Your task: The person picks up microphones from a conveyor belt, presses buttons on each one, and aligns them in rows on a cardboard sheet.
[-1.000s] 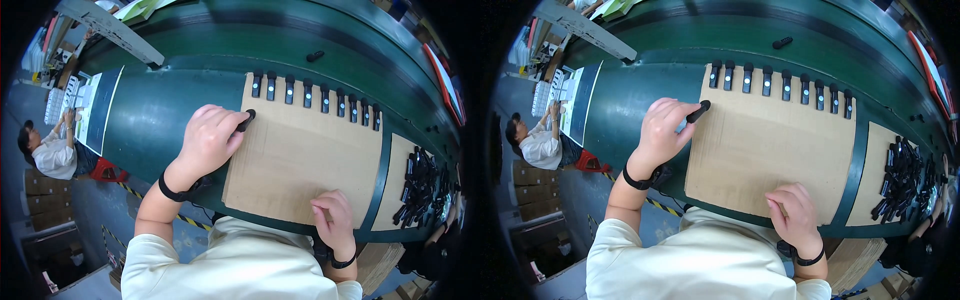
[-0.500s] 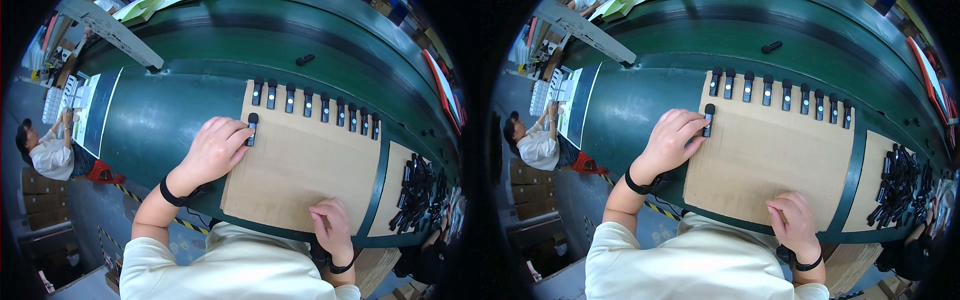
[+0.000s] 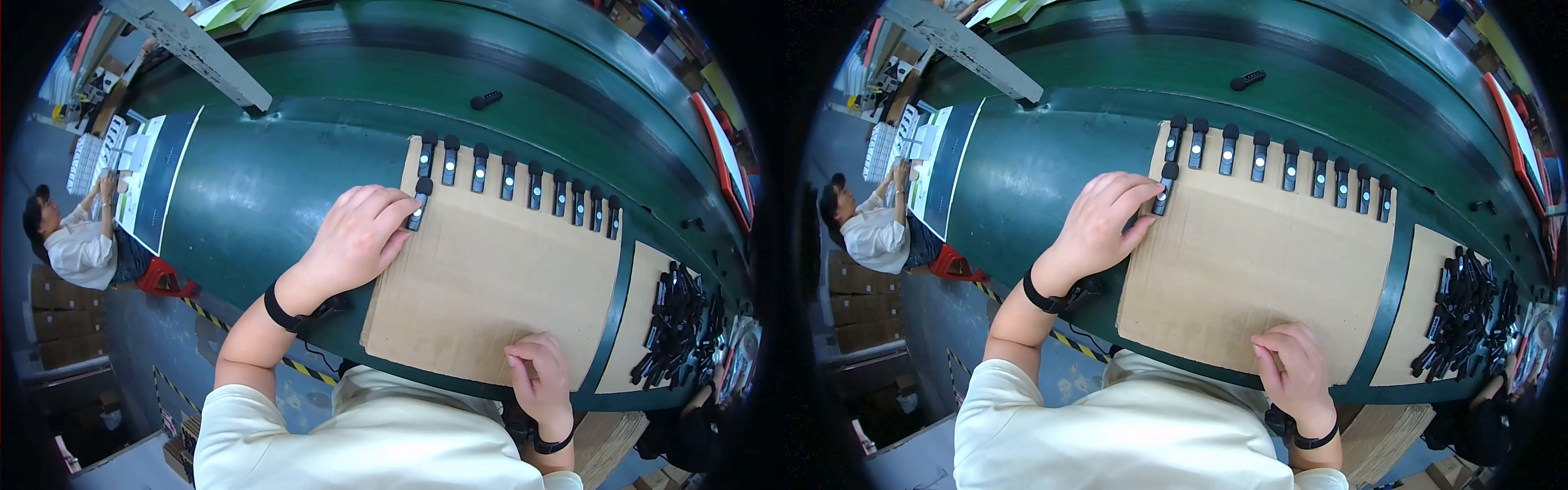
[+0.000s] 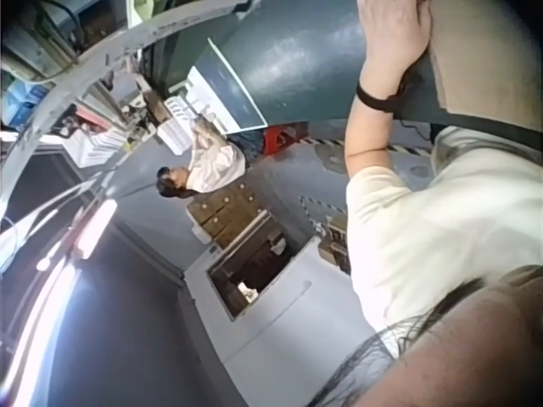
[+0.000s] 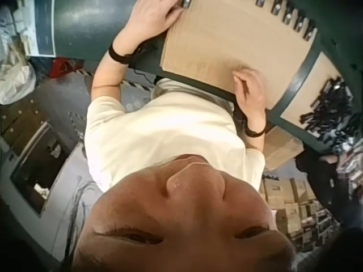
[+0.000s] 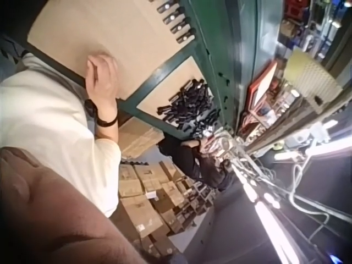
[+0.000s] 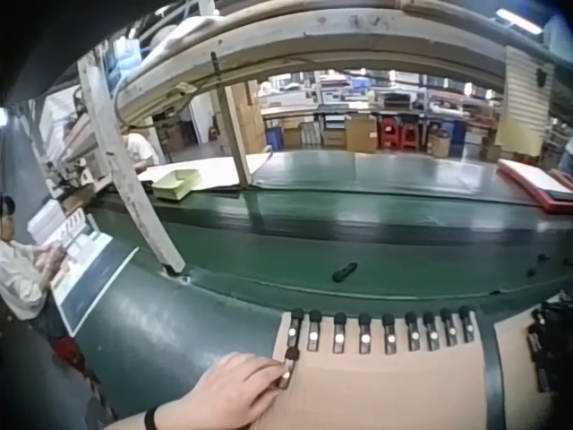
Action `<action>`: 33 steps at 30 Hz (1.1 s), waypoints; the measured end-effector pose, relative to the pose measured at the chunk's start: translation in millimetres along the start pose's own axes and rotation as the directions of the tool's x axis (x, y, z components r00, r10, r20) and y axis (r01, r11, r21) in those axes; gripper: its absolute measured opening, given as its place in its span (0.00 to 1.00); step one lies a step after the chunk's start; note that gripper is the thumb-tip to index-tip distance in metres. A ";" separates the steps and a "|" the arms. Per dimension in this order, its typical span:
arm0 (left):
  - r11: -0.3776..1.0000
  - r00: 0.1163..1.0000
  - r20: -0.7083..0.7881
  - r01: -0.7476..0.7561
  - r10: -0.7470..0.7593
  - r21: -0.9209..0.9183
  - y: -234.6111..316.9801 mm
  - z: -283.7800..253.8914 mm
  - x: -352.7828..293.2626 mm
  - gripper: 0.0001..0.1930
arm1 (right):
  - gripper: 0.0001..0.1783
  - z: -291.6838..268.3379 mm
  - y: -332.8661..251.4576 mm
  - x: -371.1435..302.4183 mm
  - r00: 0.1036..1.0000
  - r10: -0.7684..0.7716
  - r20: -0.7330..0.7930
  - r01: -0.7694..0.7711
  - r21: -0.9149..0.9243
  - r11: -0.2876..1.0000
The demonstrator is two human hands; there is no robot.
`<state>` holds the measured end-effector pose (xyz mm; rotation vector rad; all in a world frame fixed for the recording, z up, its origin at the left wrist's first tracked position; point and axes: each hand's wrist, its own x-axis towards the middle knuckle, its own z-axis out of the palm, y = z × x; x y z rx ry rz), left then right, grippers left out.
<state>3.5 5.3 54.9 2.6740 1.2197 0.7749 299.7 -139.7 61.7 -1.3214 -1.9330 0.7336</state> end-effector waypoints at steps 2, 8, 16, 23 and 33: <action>0.999 1.000 -0.010 0.010 -0.011 -0.050 -0.6 -6.0 2.7 0.19 | 0.08 -1.0 -0.9 0.8 1.000 -0.001 -0.006 0.001 0.001 1.000; 0.991 0.998 -0.063 0.007 -0.015 -0.131 -31.8 -18.4 29.0 0.17 | 0.08 -2.6 -1.6 2.3 1.000 -0.009 -0.012 0.009 0.002 1.000; 0.914 0.947 0.153 0.314 -0.282 -0.258 -119.1 21.9 126.2 0.14 | 0.09 -7.6 -7.9 -0.3 0.999 0.032 -0.004 -0.032 0.008 0.999; 0.931 0.915 0.272 0.342 -0.298 -0.129 -135.6 69.7 179.2 0.14 | 0.09 -13.7 -6.7 -4.5 0.993 0.098 -0.061 -0.099 -0.022 0.995; 0.898 0.933 0.175 0.353 -0.315 -0.264 -142.5 39.8 144.9 0.12 | 0.10 -18.8 -7.9 0.0 0.997 0.044 -0.068 -0.042 0.027 0.999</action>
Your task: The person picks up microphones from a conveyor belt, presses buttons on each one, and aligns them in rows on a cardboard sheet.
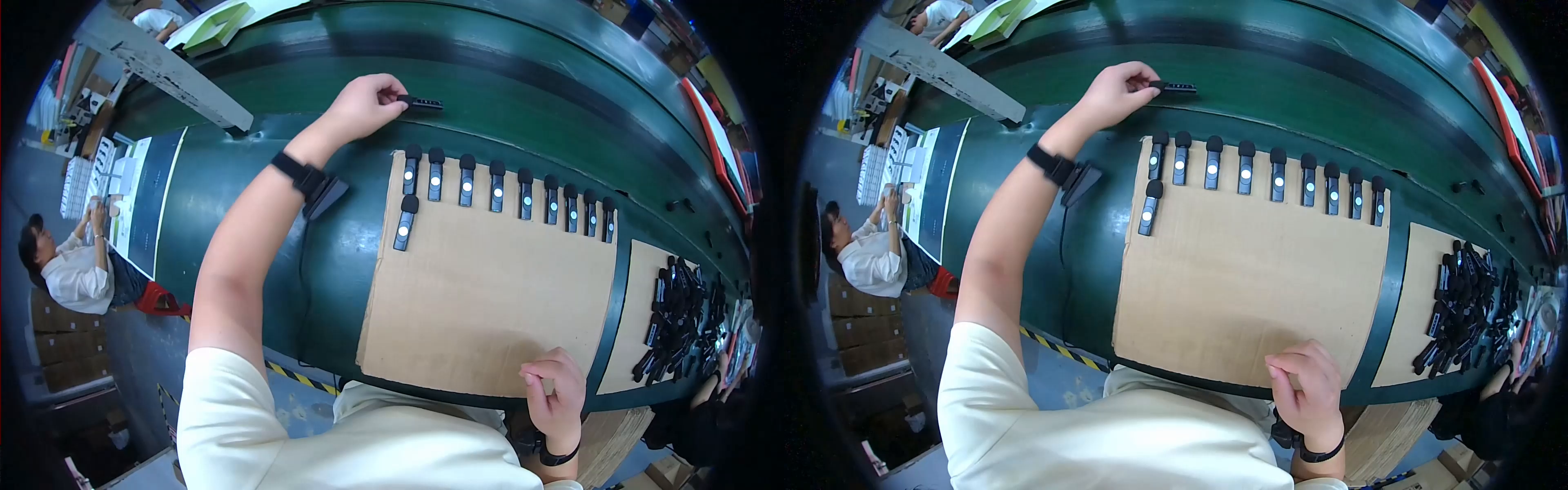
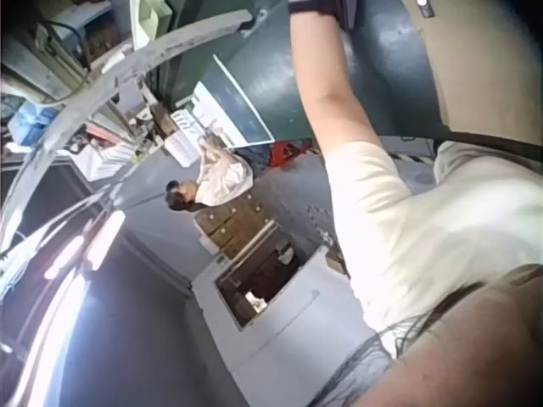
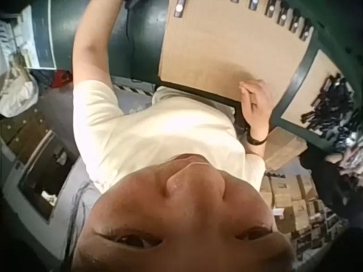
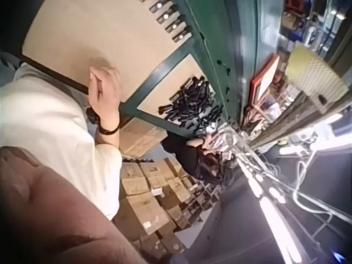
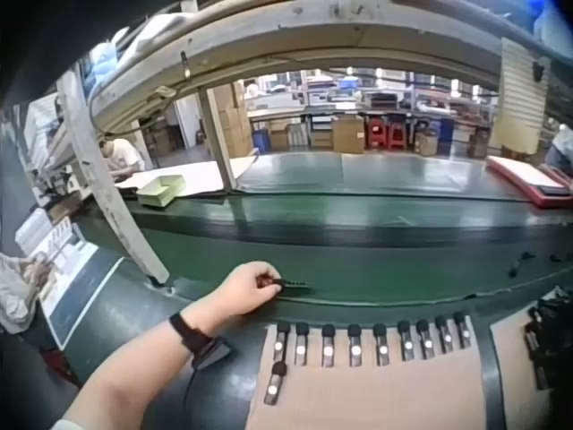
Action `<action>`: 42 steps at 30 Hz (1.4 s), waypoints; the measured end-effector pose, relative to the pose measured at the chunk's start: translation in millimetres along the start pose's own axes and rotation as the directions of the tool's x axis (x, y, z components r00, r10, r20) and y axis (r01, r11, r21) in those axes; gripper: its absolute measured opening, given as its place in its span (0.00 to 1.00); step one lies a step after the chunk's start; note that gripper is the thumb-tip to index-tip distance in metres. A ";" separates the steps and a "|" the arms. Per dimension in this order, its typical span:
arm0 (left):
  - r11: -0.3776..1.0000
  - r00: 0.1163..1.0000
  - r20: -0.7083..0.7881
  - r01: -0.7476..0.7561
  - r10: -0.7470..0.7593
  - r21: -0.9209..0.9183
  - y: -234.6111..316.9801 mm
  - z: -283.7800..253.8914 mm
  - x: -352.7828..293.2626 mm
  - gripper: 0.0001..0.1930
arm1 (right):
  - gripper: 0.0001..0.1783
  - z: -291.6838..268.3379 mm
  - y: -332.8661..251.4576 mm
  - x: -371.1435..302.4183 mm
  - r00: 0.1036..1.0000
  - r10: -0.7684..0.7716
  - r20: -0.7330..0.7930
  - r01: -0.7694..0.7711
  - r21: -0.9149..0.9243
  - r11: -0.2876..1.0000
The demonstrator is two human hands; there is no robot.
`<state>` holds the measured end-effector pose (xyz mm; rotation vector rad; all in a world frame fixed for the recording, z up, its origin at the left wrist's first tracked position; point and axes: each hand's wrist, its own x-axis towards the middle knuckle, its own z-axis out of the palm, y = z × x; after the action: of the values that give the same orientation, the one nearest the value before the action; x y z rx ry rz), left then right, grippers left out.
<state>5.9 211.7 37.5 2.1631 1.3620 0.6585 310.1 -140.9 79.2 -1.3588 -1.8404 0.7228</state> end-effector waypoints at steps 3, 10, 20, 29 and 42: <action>0.965 0.965 -0.133 -0.241 0.226 -0.103 45.9 -11.2 -48.0 0.10 | 0.11 -2.7 -4.1 0.6 1.000 -0.021 -0.007 0.021 0.036 0.999; 0.798 0.821 -0.072 -0.569 0.567 -0.200 163.1 -26.7 -152.2 0.11 | 0.10 2.7 -35.7 31.3 0.975 0.139 -0.171 -0.064 0.382 0.922; 0.712 0.837 -0.069 -0.503 0.543 -0.490 180.1 -4.0 -179.8 0.15 | 0.18 12.4 -38.2 44.4 0.967 -0.156 -0.201 0.212 0.301 0.930; 0.716 0.801 -0.029 -0.549 0.598 -0.432 169.8 7.1 -175.5 0.16 | 0.16 22.8 -35.1 44.8 0.980 -0.107 -0.169 0.161 0.349 0.923; 0.728 0.831 -0.015 -0.495 0.555 -0.475 175.8 11.1 -177.1 0.14 | 0.19 23.7 -30.4 48.9 0.961 -0.175 -0.212 0.233 0.287 0.929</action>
<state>63.3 -18.1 116.9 2.1286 0.4224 0.9230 265.2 -103.1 100.2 -0.9787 -1.6141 0.7160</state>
